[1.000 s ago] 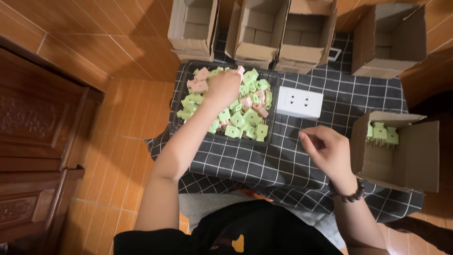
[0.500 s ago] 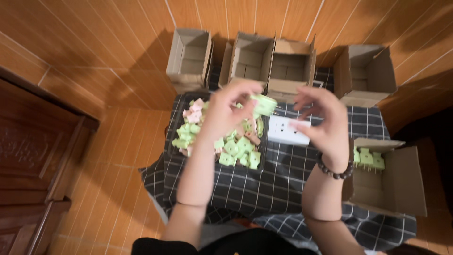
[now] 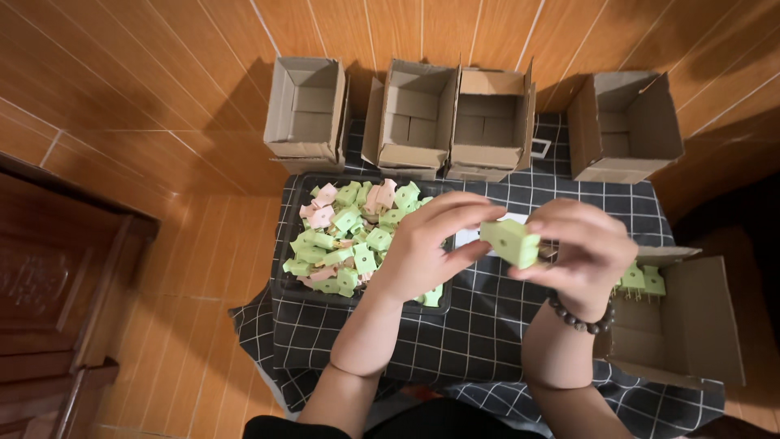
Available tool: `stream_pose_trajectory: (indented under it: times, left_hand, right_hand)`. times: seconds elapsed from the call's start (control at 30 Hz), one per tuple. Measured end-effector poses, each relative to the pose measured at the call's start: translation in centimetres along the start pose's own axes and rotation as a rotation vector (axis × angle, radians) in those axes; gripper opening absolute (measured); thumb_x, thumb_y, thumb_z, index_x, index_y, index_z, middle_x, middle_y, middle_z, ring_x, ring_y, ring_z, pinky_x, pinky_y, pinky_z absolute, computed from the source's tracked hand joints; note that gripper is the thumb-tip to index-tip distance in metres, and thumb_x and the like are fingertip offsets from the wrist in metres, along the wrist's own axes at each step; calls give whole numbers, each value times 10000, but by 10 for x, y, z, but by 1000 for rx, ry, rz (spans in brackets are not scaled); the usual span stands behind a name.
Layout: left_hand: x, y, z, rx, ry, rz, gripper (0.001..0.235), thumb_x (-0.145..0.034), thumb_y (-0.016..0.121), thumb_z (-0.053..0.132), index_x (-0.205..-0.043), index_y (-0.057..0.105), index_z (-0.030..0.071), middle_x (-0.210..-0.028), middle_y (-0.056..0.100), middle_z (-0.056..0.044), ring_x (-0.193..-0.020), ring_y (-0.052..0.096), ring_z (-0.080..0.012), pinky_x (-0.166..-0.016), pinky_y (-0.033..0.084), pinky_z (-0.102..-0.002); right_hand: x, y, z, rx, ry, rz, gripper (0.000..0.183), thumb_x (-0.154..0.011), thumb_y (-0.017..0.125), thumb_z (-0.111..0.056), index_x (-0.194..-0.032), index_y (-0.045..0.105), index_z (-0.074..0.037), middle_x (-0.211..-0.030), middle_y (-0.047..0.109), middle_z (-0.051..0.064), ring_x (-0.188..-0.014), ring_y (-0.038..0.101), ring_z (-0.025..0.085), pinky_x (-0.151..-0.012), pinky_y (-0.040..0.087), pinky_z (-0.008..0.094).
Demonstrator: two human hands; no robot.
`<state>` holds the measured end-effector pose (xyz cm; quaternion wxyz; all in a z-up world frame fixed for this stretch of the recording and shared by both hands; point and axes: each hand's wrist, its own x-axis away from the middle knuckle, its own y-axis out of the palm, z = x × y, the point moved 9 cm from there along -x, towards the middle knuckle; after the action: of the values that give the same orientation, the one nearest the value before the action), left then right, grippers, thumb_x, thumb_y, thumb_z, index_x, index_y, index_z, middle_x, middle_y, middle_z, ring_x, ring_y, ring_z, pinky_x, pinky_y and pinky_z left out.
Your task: The person repeatedly picks up small green plastic electrical components from a tray, inserts a metal pin into each one, and places the assembled unit into a cardboard box. The process is repeated for multiple components throughout the clip.
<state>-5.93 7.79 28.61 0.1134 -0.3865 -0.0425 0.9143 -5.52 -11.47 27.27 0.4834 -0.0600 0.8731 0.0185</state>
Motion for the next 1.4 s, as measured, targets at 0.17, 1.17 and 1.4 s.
stream_pose_trajectory:
  times: [0.17, 1.17, 1.4]
  left_hand:
    - [0, -1, -6, -80, 15, -19, 439, -882, 814, -66, -1288, 724, 74, -1188, 751, -133, -1063, 765, -295, -861, 691, -390]
    - [11, -16, 11, -261, 88, -92, 445, -943, 806, 327, -1293, 651, 99, -1052, 781, -83, -865, 739, -191, -758, 621, -309]
    - [-1, -19, 2, -263, 73, -21, 477, -821, 873, -15, -1268, 732, 76, -1105, 781, -131, -1046, 763, -308, -938, 636, -444]
  right_hand:
    - [-3, 8, -6, 75, -35, -66, 403, -662, 976, -89, -990, 788, 53, -839, 729, 205, -766, 741, 293, -732, 630, 427]
    - [-7, 14, 2, 280, 187, -84, 578, -767, 728, -518, -968, 717, 23, -893, 696, 130, -807, 660, 239, -778, 516, 318]
    - [-4, 29, -1, 18, 73, -34, 417, -633, 990, -107, -950, 775, 59, -812, 696, 204, -813, 706, 328, -796, 578, 459]
